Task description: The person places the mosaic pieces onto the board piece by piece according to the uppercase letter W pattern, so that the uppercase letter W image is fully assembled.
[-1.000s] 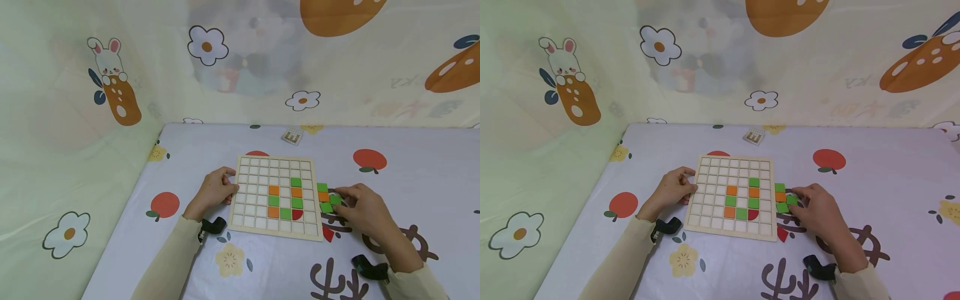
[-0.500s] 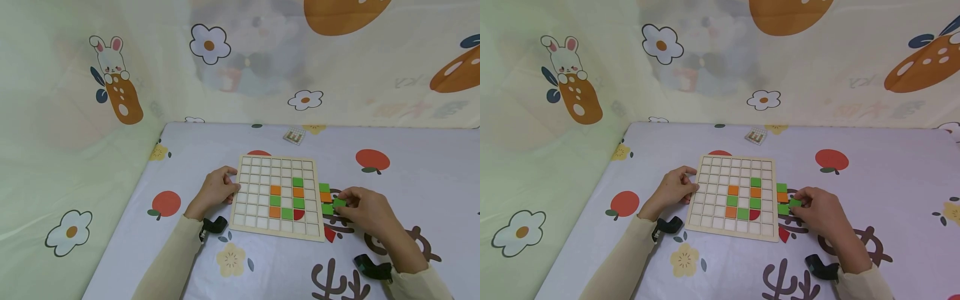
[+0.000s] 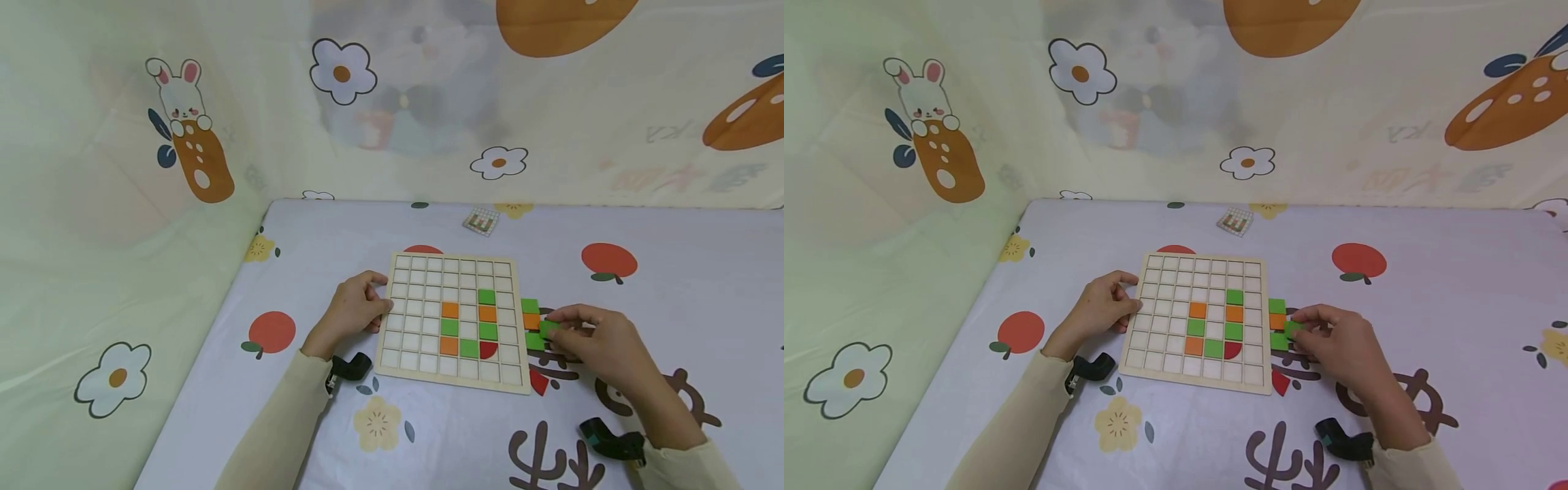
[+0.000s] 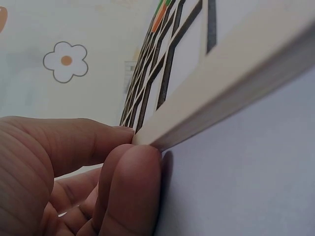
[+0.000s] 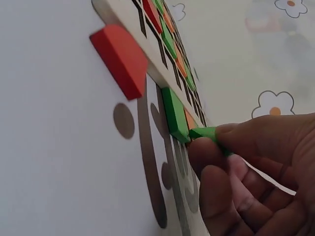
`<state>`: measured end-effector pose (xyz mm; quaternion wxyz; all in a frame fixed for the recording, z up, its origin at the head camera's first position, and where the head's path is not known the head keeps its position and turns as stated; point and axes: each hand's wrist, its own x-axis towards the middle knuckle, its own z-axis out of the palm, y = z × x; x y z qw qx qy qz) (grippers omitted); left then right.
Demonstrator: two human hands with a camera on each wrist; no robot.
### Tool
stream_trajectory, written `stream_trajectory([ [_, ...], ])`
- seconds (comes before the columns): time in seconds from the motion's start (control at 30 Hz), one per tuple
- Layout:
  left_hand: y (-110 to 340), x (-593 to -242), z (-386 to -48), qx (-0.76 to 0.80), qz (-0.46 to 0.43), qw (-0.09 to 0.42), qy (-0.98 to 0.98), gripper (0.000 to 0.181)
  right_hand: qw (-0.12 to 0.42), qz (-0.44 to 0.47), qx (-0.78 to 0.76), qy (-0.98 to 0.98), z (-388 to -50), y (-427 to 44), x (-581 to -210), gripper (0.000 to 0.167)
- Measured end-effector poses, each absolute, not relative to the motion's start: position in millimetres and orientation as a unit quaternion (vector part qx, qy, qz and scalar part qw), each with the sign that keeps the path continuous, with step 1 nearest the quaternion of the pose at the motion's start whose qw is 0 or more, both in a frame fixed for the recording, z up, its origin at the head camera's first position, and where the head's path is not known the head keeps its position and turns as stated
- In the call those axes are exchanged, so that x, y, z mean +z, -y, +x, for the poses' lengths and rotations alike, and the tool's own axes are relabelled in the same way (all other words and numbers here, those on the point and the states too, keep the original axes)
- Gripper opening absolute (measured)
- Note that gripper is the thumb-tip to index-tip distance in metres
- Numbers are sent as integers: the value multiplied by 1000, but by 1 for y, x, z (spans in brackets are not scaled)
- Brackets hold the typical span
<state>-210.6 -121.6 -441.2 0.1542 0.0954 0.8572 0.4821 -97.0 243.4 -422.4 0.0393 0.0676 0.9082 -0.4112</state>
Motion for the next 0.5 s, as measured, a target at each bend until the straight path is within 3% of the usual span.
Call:
stream_trajectory([
  [0.5,121,-440,-210,483,95,154,-857,42,25,16,-323,-946,-97,-235,-424,34],
])
